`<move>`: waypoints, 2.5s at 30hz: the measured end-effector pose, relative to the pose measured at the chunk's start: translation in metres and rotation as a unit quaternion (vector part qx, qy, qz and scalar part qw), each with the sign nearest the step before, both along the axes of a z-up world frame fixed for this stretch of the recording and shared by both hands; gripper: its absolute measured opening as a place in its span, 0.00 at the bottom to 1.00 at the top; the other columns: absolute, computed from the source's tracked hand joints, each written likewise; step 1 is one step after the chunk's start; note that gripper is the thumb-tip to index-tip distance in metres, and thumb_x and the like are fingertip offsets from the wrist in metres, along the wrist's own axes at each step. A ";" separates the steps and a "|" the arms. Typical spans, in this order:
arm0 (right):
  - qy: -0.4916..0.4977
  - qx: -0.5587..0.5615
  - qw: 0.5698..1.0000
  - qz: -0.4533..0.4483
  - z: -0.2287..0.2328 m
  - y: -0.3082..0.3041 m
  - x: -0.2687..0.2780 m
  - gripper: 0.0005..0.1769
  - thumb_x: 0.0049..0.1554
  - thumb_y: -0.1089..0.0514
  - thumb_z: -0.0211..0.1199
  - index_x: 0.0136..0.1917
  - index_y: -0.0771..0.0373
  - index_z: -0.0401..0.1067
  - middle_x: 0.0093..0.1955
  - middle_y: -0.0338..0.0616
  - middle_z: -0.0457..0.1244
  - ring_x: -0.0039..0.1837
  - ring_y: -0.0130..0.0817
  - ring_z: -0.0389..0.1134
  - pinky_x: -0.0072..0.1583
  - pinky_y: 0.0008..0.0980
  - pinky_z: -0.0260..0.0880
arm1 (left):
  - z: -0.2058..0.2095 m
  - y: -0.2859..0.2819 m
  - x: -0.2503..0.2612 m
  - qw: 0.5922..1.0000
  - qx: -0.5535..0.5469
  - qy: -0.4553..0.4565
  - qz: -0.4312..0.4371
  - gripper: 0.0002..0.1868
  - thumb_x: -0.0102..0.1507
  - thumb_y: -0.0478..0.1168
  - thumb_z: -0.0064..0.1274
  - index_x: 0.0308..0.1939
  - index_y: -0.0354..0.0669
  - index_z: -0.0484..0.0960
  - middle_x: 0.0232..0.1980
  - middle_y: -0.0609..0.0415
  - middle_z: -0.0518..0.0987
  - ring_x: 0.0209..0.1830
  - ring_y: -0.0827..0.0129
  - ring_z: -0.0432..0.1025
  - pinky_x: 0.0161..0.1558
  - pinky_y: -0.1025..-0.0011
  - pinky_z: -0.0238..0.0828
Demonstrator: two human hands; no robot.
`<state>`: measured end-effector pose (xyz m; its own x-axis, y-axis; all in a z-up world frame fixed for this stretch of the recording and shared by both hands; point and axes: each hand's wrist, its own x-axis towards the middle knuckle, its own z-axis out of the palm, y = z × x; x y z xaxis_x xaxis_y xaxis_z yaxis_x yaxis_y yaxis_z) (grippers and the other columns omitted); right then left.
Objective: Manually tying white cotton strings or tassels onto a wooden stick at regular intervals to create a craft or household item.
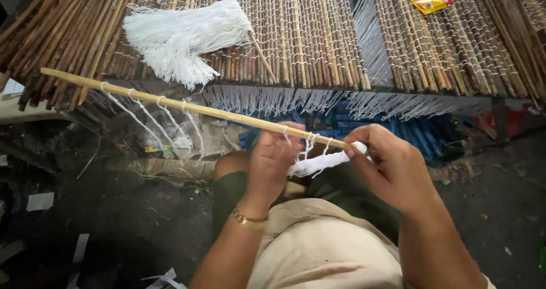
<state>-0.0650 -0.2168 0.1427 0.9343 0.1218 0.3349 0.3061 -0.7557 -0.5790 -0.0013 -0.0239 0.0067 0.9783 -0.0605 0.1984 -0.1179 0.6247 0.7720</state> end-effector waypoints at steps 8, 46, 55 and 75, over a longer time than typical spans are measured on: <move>-0.004 -0.002 1.000 -0.003 -0.003 -0.002 0.002 0.07 0.58 0.63 0.64 0.50 0.59 0.78 0.38 0.46 0.70 0.32 0.44 0.69 0.35 0.34 0.72 | 0.016 0.001 0.001 0.997 -0.076 -0.008 -0.007 0.05 0.70 0.33 0.50 0.42 0.41 0.69 0.33 0.54 0.77 0.35 0.72 0.73 0.47 0.74 0.74; 0.036 0.005 0.980 -0.195 -0.026 -0.149 0.040 0.14 0.82 0.48 0.51 0.69 0.61 0.63 0.53 0.48 0.55 0.54 0.38 0.54 0.49 0.43 0.56 | -0.187 0.020 0.042 0.891 -0.320 0.321 0.007 0.20 0.68 0.62 0.48 0.32 0.53 0.73 0.23 0.63 0.67 0.25 0.72 0.68 0.36 0.72 0.69; 0.026 -0.013 0.982 -0.189 0.014 -0.069 0.000 0.11 0.75 0.60 0.61 0.67 0.67 0.70 0.43 0.47 0.57 0.36 0.30 0.55 0.33 0.28 0.53 | 0.060 0.019 -0.006 0.897 0.382 -0.165 0.148 0.23 0.73 0.53 0.42 0.70 0.53 0.68 0.37 0.66 0.78 0.33 0.74 0.73 0.36 0.68 0.71; -0.029 -0.197 0.960 -0.199 0.021 -0.032 -0.018 0.07 0.67 0.48 0.64 0.56 0.47 0.79 0.46 0.31 0.65 0.38 0.32 0.63 0.46 0.35 0.62 | 0.090 0.031 0.005 0.779 0.497 -0.265 0.274 0.18 0.75 0.39 0.40 0.70 0.48 0.70 0.60 0.51 0.83 0.35 0.67 0.78 0.31 0.70 0.69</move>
<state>-0.0826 -0.2488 0.1640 0.9143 -0.1132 0.3888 -0.0293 -0.9761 -0.2153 0.0041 0.0076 0.0972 0.7085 -0.0440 0.7043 -0.6229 -0.5081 0.5948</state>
